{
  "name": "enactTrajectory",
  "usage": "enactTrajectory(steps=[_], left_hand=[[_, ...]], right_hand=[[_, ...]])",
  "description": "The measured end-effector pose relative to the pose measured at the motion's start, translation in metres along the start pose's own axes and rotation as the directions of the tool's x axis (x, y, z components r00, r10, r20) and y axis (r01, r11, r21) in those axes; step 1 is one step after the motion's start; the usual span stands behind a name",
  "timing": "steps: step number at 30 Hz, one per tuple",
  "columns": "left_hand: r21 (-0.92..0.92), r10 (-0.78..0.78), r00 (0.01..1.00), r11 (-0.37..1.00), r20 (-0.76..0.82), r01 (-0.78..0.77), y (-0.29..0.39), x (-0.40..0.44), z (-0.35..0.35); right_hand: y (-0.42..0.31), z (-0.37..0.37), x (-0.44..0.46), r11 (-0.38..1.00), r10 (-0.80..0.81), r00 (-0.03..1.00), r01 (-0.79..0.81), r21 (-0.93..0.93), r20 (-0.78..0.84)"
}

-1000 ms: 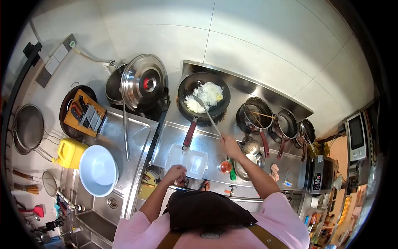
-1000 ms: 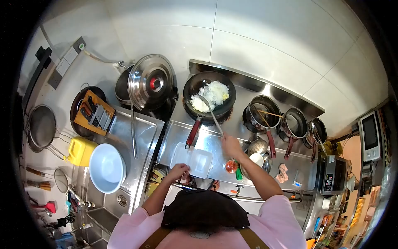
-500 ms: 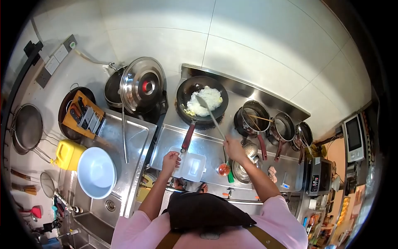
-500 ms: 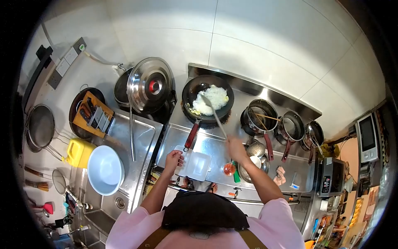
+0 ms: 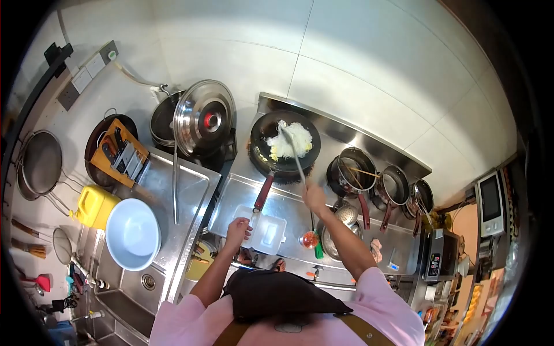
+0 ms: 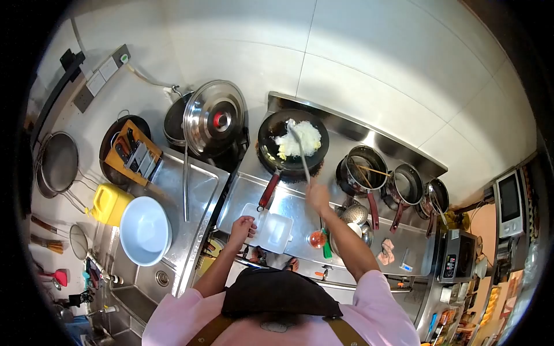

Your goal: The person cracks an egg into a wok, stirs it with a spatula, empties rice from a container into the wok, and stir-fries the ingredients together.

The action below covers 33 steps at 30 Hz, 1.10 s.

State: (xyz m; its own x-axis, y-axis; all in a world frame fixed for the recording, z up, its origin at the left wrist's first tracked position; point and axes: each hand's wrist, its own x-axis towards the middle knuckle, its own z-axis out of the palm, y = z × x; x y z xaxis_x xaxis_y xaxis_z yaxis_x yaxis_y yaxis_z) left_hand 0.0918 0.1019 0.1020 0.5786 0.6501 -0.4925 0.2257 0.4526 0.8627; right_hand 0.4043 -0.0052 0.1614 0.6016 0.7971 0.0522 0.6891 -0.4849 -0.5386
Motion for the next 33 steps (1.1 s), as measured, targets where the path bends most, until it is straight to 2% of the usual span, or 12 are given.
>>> enactTrajectory(steps=[1,4,7,10,13,16,19,22,25,29,32,33], left_hand=[[-0.003,-0.004,1.0,1.0,0.002,0.004,-0.001,-0.002,-0.001],[-0.014,-0.005,1.0,1.0,-0.001,0.005,-0.004,-0.001,-0.002],[-0.033,0.008,1.0,0.999,-0.001,-0.008,-0.005,0.002,-0.005],[-0.033,0.007,1.0,0.999,0.002,-0.007,-0.002,0.002,-0.004],[-0.028,0.003,1.0,1.0,0.014,-0.002,-0.003,0.004,-0.001],[-0.027,0.006,1.0,1.0,0.017,-0.005,0.0,0.002,0.002],[-0.028,0.004,1.0,1.0,0.028,-0.003,-0.001,-0.001,0.006],[-0.037,0.0,1.0,0.999,0.027,0.001,-0.002,-0.006,0.007],[-0.003,-0.001,1.0,1.0,0.002,0.001,-0.001,-0.011,0.008],[-0.026,0.006,1.0,1.0,0.01,-0.006,0.001,-0.011,0.004],[-0.048,0.025,1.0,0.999,-0.004,-0.025,-0.005,-0.007,0.003],[-0.047,0.04,0.999,0.998,-0.009,-0.04,-0.008,-0.003,0.003]], right_hand=[[-0.001,0.0,-0.004,0.997,-0.063,0.998,0.064,-0.034,0.006],[0.008,-0.019,-0.022,0.994,-0.076,0.997,0.077,0.074,-0.019],[0.001,-0.024,-0.038,1.0,-0.003,1.0,0.002,-0.014,-0.013],[-0.009,-0.049,-0.058,0.982,-0.091,0.991,0.073,0.175,0.099],[-0.001,-0.045,-0.055,0.999,0.031,0.999,-0.031,-0.007,-0.03],[-0.015,-0.036,-0.045,0.997,0.08,0.984,-0.077,0.021,-0.159],[-0.01,-0.015,-0.023,0.986,0.092,0.995,-0.096,-0.136,-0.041],[-0.005,0.008,-0.005,0.993,0.068,0.998,-0.066,0.097,-0.018],[-0.003,-0.001,0.02,0.999,-0.004,0.994,0.01,0.053,-0.106],[-0.011,-0.002,0.012,0.993,0.059,0.997,-0.064,0.096,0.055],[0.018,0.007,0.007,0.992,-0.117,0.983,0.124,0.038,-0.142],[0.023,0.01,0.003,0.995,-0.011,0.997,0.018,0.096,-0.075]])
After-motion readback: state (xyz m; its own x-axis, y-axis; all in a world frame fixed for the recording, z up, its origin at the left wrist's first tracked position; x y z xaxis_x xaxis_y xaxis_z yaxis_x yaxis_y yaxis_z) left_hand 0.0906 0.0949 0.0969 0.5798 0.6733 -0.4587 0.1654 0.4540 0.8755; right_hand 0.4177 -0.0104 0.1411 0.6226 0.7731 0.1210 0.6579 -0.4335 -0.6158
